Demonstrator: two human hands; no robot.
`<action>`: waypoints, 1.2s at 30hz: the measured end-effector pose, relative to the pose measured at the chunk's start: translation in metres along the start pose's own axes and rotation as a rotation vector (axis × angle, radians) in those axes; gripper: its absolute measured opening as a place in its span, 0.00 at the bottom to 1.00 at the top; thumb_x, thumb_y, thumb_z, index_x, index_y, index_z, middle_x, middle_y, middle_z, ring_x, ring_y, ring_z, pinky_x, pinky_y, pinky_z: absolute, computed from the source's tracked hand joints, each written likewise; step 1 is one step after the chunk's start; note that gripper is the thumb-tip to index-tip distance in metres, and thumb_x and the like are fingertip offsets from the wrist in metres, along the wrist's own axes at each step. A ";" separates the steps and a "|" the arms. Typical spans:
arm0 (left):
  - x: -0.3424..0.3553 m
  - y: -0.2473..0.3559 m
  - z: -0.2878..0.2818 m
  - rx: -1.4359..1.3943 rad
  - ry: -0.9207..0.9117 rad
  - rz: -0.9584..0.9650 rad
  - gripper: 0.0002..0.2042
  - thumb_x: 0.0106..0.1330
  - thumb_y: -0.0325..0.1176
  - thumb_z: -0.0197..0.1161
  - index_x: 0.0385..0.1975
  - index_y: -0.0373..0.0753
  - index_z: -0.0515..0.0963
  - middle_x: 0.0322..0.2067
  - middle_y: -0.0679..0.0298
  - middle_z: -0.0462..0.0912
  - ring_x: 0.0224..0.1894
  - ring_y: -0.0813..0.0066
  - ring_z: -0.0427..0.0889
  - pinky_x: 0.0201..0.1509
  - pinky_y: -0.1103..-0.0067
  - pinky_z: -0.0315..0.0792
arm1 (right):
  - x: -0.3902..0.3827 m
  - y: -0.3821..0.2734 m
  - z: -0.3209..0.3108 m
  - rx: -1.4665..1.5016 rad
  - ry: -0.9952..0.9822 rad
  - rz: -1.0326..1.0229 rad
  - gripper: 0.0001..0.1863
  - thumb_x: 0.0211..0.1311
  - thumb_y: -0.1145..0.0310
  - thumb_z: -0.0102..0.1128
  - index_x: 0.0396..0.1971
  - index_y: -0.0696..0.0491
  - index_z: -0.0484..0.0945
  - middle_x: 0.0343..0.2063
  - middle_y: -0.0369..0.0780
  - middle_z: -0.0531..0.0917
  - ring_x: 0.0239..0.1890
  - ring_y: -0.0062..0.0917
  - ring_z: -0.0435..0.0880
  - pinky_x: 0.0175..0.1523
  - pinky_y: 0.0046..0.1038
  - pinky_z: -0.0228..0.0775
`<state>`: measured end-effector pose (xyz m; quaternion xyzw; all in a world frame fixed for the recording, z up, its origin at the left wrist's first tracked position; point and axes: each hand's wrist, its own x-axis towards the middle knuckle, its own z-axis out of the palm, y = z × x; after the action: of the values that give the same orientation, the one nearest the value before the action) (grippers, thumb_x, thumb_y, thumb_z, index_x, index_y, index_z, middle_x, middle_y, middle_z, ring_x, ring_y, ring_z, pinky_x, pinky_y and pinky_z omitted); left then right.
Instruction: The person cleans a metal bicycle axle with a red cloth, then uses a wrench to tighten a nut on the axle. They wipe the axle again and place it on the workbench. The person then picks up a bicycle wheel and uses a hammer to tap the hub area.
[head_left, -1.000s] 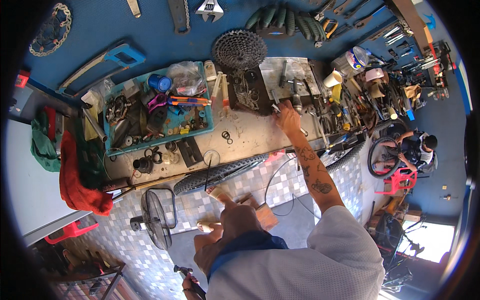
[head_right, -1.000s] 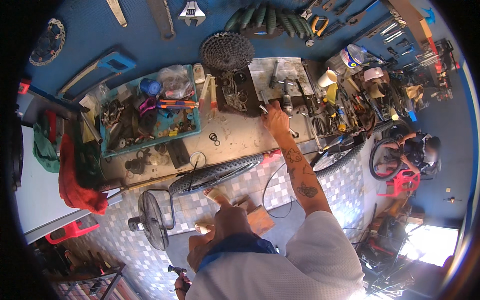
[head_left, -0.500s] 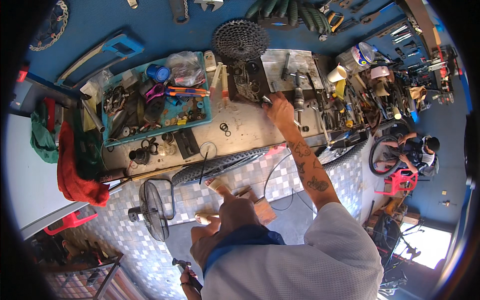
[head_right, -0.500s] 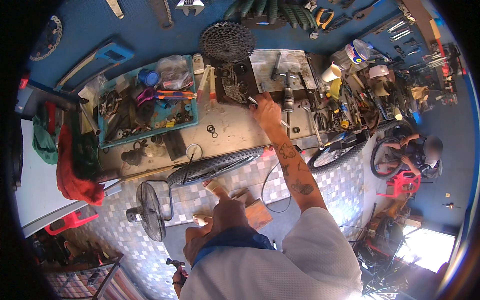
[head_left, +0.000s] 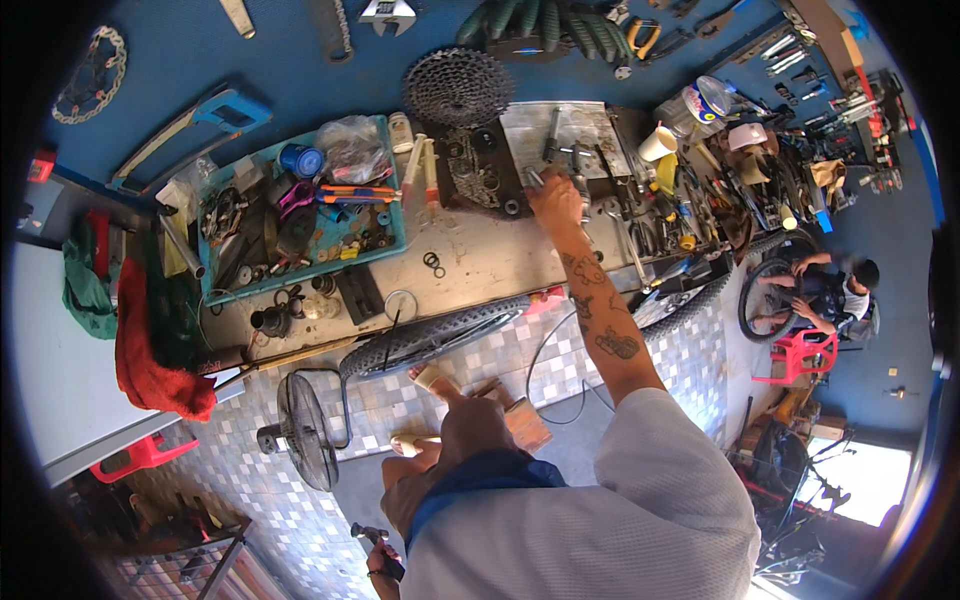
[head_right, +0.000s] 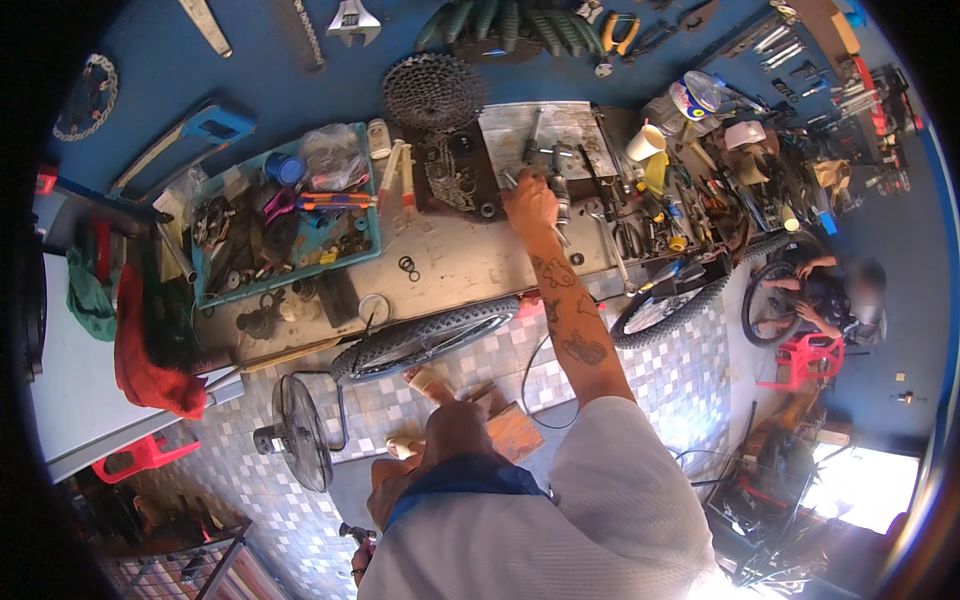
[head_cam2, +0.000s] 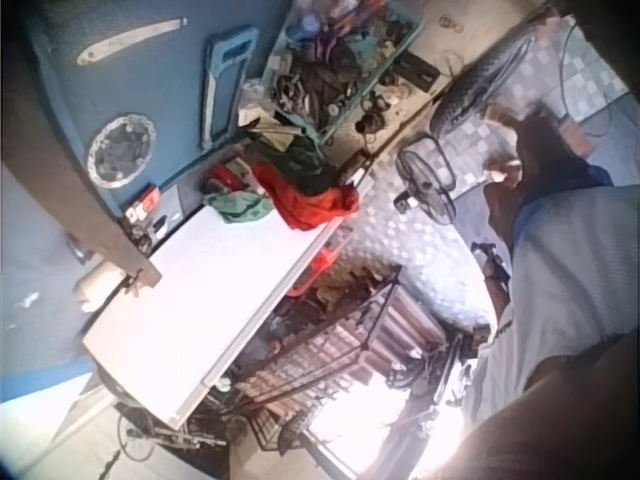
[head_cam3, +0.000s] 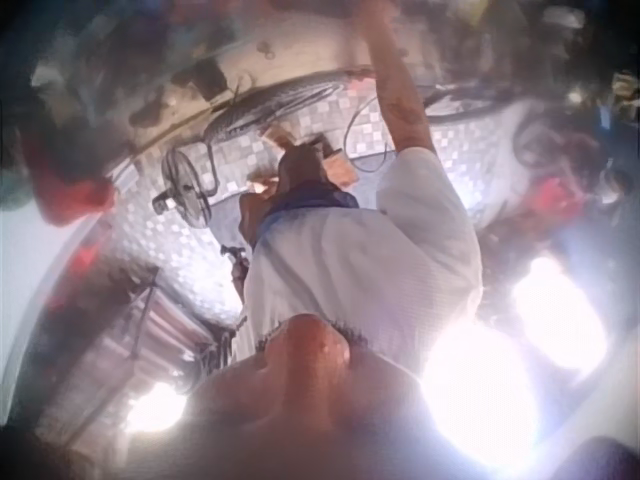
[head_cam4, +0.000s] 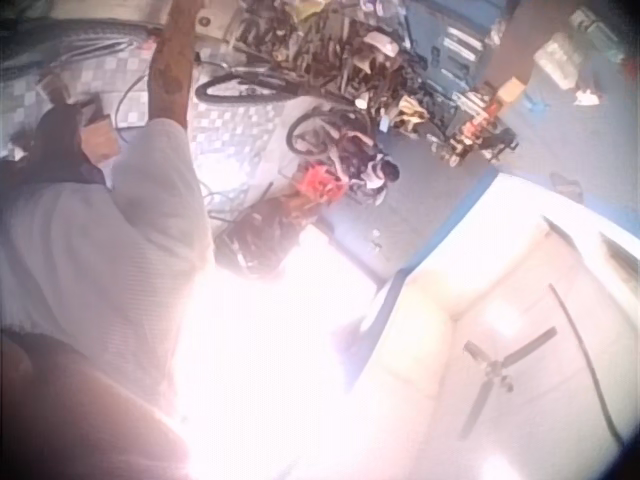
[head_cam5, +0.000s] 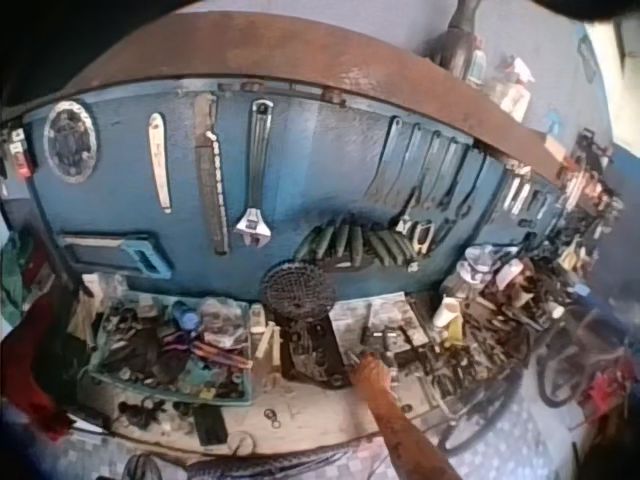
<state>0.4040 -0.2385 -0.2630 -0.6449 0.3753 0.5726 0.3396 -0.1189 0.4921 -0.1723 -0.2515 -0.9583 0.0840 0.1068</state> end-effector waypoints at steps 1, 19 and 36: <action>-0.001 -0.001 0.002 0.066 -0.049 0.076 0.20 0.79 0.47 0.59 0.24 0.45 0.72 0.18 0.69 0.69 0.20 0.74 0.70 0.26 0.74 0.67 | 0.004 0.000 0.004 -0.056 -0.029 0.003 0.27 0.62 0.50 0.71 0.50 0.55 0.77 0.46 0.52 0.85 0.45 0.47 0.90 0.50 0.45 0.84; 0.010 0.000 0.026 0.238 -0.030 0.128 0.18 0.79 0.47 0.60 0.29 0.43 0.74 0.18 0.68 0.71 0.20 0.73 0.71 0.26 0.76 0.67 | -0.097 0.126 -0.063 -0.014 -0.069 0.113 0.28 0.57 0.61 0.73 0.58 0.48 0.79 0.46 0.52 0.84 0.51 0.51 0.85 0.58 0.48 0.78; 0.027 0.018 0.029 -0.099 -0.024 -0.024 0.15 0.78 0.45 0.61 0.30 0.45 0.73 0.18 0.68 0.71 0.19 0.74 0.71 0.24 0.74 0.70 | -0.124 -0.042 -0.034 0.695 -0.207 -0.163 0.15 0.59 0.65 0.72 0.46 0.52 0.86 0.37 0.49 0.85 0.40 0.44 0.88 0.47 0.39 0.79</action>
<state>0.3759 -0.2250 -0.2934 -0.6585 0.3348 0.5939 0.3187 -0.0243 0.3971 -0.1507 -0.1133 -0.8951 0.4207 0.0948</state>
